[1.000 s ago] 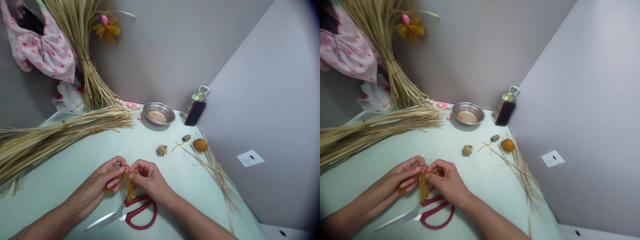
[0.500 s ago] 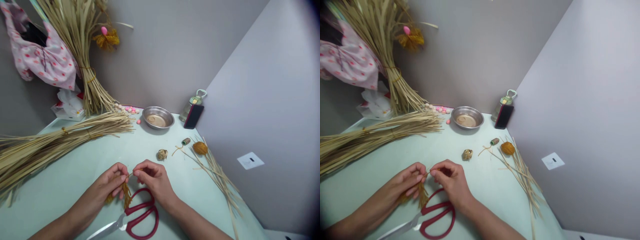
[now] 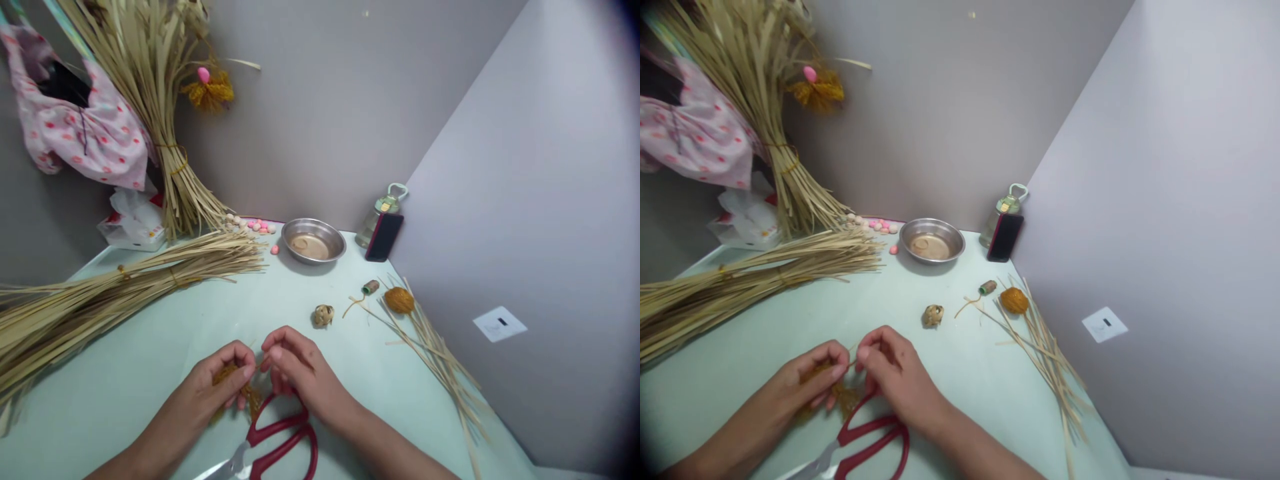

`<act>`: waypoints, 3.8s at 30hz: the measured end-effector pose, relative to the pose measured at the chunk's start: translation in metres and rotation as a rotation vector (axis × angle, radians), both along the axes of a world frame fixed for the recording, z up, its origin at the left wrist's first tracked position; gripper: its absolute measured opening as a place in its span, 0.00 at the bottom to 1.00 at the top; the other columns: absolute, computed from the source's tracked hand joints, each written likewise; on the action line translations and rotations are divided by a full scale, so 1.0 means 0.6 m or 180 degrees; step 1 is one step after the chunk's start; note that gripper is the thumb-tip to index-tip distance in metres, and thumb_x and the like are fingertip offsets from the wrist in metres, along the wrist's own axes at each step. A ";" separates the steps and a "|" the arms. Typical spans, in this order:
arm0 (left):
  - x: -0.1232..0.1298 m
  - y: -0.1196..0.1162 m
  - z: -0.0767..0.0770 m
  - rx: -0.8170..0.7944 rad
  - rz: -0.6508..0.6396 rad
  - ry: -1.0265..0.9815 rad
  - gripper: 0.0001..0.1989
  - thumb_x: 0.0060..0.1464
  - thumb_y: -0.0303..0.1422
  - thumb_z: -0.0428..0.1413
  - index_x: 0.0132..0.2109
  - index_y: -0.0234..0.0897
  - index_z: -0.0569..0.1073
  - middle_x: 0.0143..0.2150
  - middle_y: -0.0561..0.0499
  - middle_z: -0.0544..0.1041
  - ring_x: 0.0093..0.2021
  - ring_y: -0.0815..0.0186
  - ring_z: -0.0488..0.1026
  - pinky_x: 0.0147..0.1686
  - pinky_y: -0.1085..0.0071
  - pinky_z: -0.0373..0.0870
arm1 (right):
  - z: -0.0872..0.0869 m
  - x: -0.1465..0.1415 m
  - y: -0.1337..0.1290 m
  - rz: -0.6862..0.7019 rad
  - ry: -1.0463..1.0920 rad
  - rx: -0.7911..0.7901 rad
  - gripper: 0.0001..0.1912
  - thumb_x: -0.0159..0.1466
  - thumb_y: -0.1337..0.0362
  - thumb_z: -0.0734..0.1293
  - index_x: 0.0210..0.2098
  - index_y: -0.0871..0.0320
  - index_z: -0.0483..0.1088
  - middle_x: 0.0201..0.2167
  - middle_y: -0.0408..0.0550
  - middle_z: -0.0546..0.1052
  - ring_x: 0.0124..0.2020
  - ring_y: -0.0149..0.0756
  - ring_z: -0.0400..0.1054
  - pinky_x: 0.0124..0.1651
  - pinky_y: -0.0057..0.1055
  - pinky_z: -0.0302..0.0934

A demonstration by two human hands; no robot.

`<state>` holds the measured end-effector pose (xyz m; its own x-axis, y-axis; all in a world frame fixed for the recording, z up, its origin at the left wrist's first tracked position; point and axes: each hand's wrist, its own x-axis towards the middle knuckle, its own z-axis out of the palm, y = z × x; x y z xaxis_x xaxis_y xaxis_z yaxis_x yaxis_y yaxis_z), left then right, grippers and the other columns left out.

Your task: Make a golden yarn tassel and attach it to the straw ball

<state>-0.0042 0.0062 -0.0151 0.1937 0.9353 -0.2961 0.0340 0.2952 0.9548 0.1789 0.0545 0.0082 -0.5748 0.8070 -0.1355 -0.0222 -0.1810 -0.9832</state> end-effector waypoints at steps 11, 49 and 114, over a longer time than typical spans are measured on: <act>0.001 0.001 0.004 0.0055 0.0001 0.0161 0.17 0.59 0.51 0.53 0.37 0.41 0.70 0.23 0.58 0.66 0.26 0.66 0.64 0.29 0.70 0.57 | -0.007 -0.004 -0.004 -0.0011 -0.0536 0.0293 0.21 0.65 0.48 0.65 0.26 0.59 0.65 0.20 0.38 0.62 0.24 0.27 0.53 0.28 0.26 0.48; 0.004 -0.002 0.004 -0.0394 0.0114 -0.0680 0.14 0.60 0.46 0.55 0.34 0.41 0.67 0.22 0.61 0.59 0.24 0.69 0.60 0.28 0.74 0.58 | -0.013 -0.015 -0.010 -0.0410 0.0072 -0.0164 0.07 0.55 0.65 0.71 0.29 0.61 0.68 0.21 0.38 0.67 0.22 0.25 0.56 0.26 0.24 0.49; 0.003 -0.004 0.020 -0.0234 0.0904 -0.0942 0.11 0.63 0.45 0.54 0.39 0.43 0.70 0.36 0.58 0.71 0.26 0.72 0.56 0.31 0.76 0.60 | -0.015 -0.020 -0.017 0.0015 0.0447 -0.0589 0.10 0.55 0.60 0.72 0.29 0.59 0.69 0.23 0.40 0.70 0.24 0.27 0.61 0.32 0.27 0.58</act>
